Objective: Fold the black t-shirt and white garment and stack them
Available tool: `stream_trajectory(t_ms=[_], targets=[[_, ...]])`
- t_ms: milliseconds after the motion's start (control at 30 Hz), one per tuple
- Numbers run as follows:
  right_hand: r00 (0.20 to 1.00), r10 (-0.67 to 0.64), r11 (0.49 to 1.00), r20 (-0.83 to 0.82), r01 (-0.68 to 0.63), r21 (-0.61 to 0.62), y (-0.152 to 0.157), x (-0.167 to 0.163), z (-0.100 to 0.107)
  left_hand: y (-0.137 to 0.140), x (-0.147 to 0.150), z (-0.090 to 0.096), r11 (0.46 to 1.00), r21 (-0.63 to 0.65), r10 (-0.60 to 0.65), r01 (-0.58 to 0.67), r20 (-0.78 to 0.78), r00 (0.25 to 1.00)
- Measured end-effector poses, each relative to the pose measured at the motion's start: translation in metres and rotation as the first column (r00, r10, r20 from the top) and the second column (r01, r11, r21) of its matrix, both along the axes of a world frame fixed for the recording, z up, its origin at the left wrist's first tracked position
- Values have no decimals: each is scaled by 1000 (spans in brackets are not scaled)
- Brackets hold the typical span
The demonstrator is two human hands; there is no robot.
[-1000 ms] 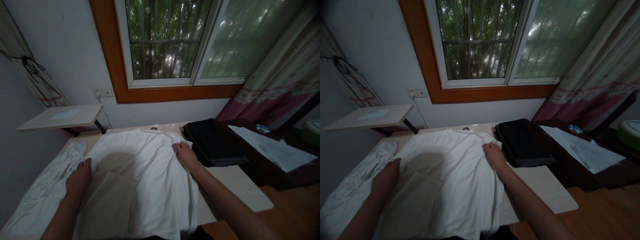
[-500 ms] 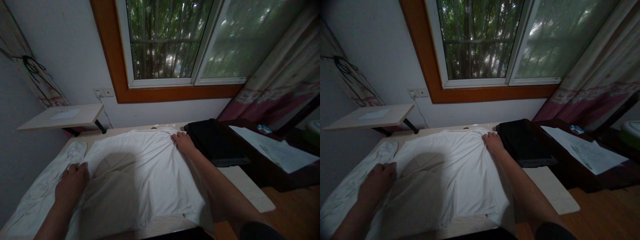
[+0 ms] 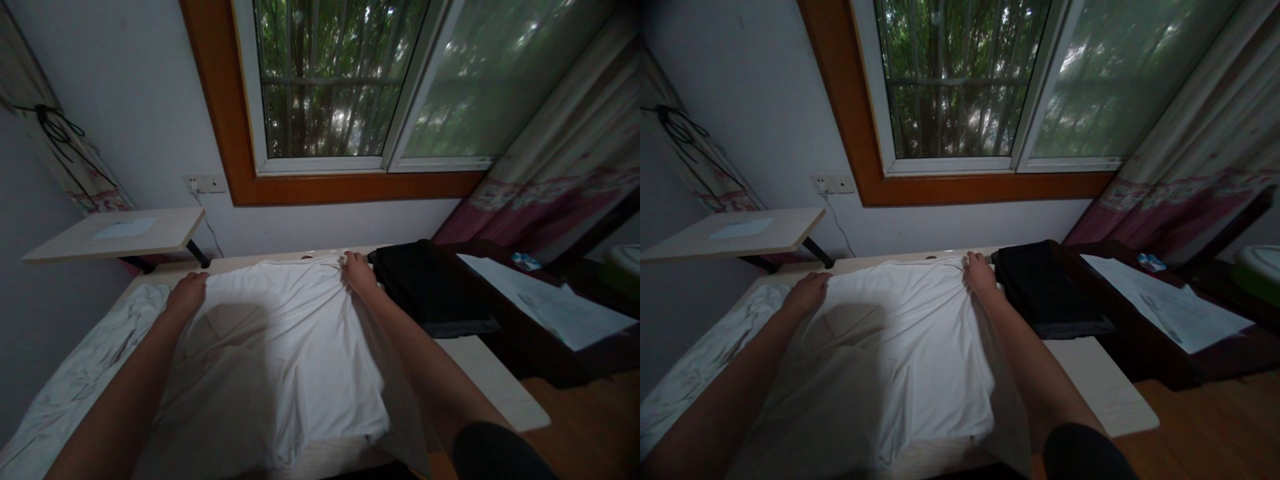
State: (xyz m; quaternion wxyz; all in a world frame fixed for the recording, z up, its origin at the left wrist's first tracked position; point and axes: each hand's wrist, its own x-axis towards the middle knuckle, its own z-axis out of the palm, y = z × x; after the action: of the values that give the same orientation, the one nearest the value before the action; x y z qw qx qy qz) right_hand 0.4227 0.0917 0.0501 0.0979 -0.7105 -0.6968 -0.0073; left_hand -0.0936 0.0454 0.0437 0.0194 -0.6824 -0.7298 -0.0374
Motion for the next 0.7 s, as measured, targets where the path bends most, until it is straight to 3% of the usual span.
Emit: stream_trajectory(t_ms=[267,500,700], targets=[[1000,7,996,26,-5,-90,26,7,7,23,-10,4,997,-37,62,-61,29,998],[1000,-18,999,-11,18,36,52,3,19,20,-14,7,972,109,199,-208,93,976],[998,46,992,-44,-40,119,65,-6,20,21,-7,8,942,194,239,-274,184,953]])
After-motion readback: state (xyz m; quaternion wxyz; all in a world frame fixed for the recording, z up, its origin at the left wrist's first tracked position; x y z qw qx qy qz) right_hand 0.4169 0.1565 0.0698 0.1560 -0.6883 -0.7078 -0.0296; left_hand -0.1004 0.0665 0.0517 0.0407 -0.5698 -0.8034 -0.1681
